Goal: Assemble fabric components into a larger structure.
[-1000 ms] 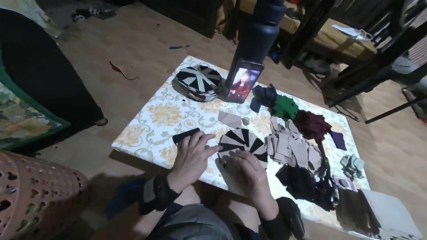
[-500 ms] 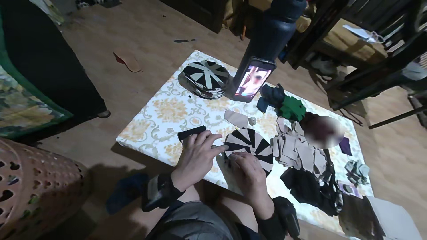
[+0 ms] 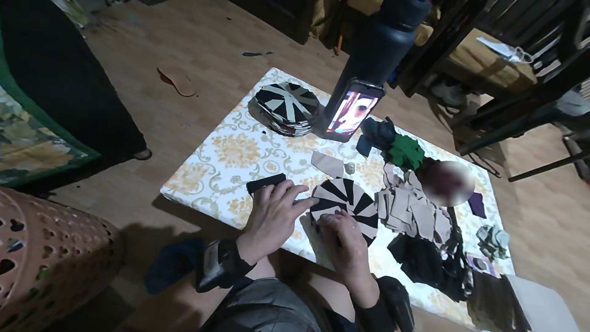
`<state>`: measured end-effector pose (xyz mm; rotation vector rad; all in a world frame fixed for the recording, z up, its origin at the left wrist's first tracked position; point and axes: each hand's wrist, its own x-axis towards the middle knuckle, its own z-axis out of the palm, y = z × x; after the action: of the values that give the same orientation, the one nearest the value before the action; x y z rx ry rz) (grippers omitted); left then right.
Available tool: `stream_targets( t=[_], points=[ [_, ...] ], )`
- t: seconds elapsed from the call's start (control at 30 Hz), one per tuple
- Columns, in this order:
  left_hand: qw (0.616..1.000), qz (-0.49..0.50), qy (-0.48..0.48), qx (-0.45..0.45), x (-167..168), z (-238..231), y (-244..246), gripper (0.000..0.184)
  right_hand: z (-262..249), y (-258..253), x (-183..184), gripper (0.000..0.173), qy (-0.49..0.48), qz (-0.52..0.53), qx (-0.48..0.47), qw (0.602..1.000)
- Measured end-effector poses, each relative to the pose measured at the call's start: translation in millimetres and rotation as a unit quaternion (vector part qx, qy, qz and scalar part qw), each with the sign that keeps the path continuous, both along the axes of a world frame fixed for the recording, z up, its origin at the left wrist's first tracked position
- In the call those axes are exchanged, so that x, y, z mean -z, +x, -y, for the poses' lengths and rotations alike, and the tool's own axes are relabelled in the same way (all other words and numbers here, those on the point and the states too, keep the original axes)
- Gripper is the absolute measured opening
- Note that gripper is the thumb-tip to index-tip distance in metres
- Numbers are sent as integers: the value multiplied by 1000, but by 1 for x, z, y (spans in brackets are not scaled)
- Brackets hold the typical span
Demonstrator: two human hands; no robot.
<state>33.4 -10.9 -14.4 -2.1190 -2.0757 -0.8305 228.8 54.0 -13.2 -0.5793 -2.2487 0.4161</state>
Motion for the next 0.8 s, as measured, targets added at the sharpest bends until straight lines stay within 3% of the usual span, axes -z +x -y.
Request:
stream_targets(
  t=[0.27,0.47,0.63,0.8],
  points=[
    [996,43,72,23,3,6,-3,45,-1,1,1,11,-20,16,-15,1000],
    [997,7,60,49,3,5,-3,45,-6,10,-4,27,-56,-7,-12,998],
    [995,21,96,32,6,5,-2,45,-15,22,-14,22,-40,-4,22,999],
    [992,-12,77,95,2,8,-2,46,-18,23,-16,21,-36,43,26,998]
  ],
)
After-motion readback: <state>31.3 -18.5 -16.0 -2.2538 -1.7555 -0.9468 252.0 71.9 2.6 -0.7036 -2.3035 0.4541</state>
